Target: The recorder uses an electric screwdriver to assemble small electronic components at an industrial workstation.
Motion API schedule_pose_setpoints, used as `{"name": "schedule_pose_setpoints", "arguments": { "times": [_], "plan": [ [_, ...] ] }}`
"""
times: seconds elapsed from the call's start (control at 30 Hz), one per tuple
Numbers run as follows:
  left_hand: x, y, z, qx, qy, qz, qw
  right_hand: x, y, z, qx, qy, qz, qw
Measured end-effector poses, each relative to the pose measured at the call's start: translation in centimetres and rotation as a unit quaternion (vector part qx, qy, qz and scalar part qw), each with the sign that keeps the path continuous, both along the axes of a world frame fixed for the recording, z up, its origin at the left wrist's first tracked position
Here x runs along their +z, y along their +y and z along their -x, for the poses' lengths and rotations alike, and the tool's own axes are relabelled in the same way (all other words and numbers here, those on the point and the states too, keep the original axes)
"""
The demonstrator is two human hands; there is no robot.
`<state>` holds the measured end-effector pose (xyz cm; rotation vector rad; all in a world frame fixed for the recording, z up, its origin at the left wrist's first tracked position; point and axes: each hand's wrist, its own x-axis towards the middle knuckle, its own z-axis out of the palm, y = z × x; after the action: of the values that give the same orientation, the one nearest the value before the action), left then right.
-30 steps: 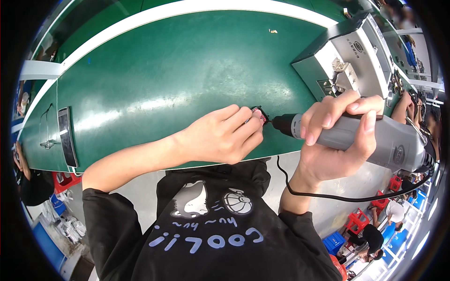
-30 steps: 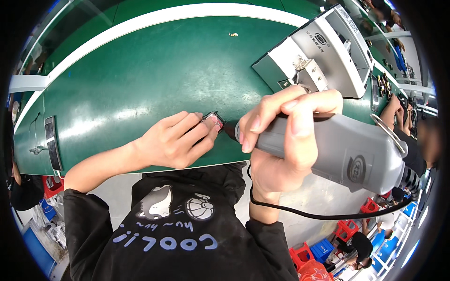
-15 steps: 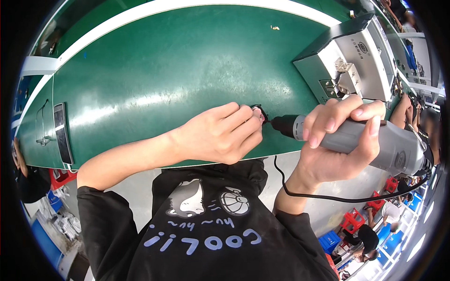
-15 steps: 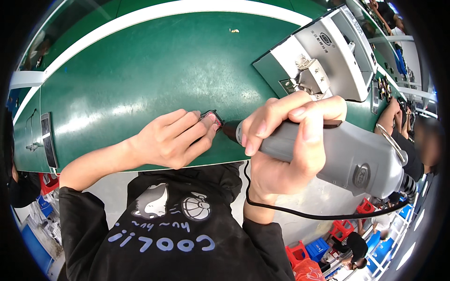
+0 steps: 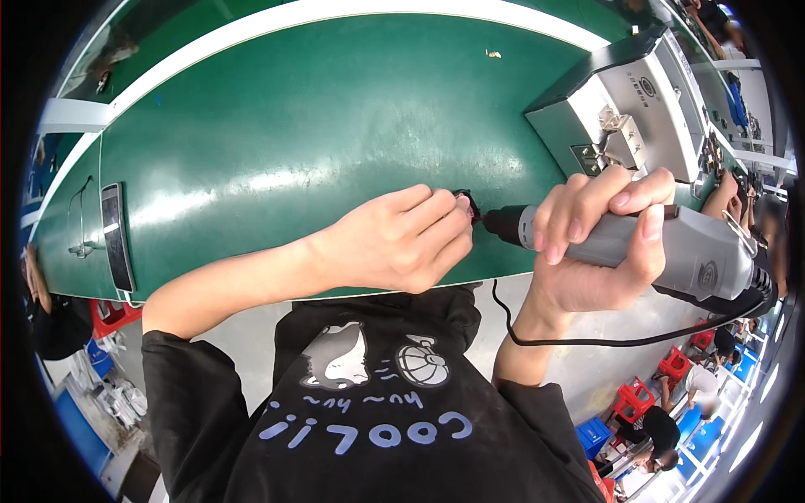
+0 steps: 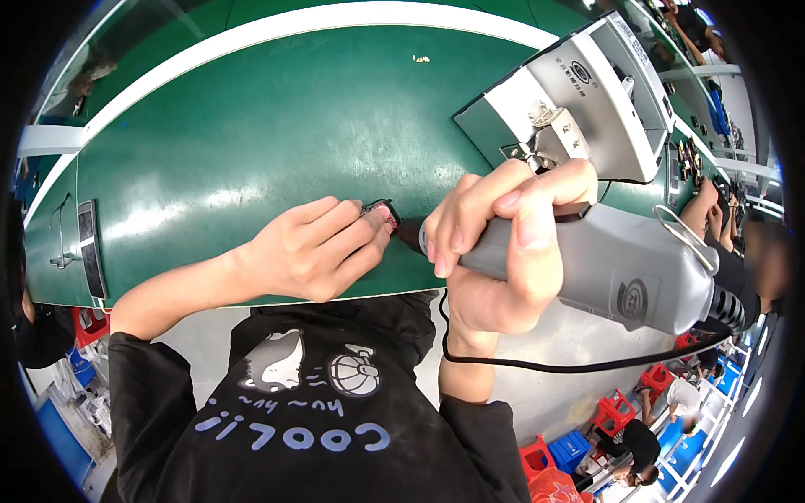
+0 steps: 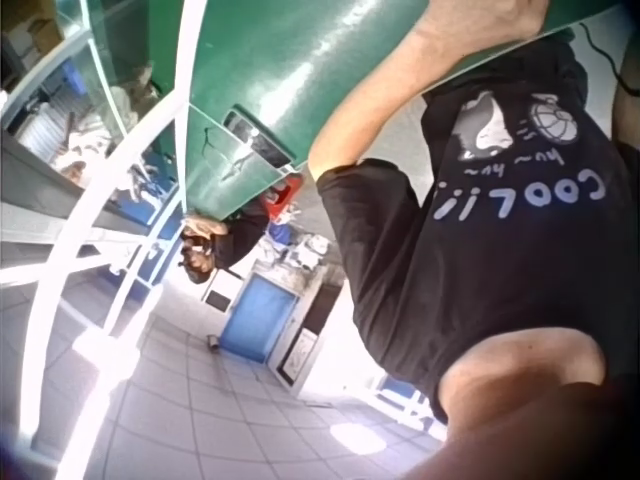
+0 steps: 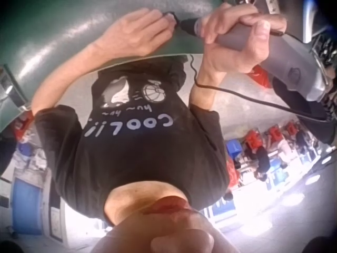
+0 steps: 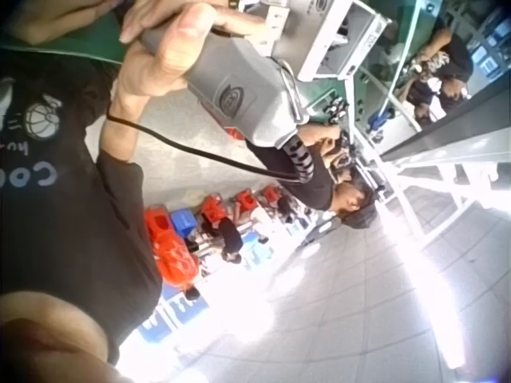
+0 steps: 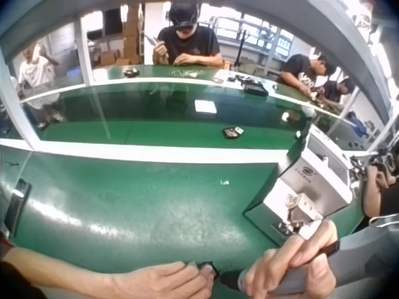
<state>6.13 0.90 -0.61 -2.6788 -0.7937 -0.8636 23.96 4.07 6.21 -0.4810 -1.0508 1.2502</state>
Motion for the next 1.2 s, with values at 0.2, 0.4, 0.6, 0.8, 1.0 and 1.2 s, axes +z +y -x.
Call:
{"name": "schedule_pose_setpoints", "arguments": {
  "times": [0.2, 0.4, 0.6, 0.8, 1.0, 1.2],
  "plan": [
    [-0.1, 0.4, 0.3, -0.008, -0.031, 0.007, 0.999, 1.9, 0.0, -1.5, 0.030, -0.061, -0.082, 0.994],
    [0.3, 0.6, 0.2, -0.010, -0.038, 0.037, 0.999, 8.2, 2.8, -6.0, -0.136, -0.106, -0.202, 0.964],
    [0.3, 0.8, 0.2, -0.010, -0.052, 0.078, 0.996, 7.5, 5.2, -5.3, -0.183, -0.089, -0.121, 0.972],
    [0.4, 1.1, 0.2, -0.008, -0.069, 0.121, 0.990, 7.1, 5.9, -5.3, -0.180, -0.137, -0.100, 0.969],
    [0.6, 1.4, 0.4, -0.020, -0.091, 0.146, 0.985, 7.4, 6.8, -5.1, -0.146, -0.125, -0.070, 0.979],
    [0.4, 1.6, 1.0, -0.020, -0.100, 0.169, 0.980, 7.2, 6.2, -4.2, -0.140, -0.114, -0.058, 0.982]
  ]
}}
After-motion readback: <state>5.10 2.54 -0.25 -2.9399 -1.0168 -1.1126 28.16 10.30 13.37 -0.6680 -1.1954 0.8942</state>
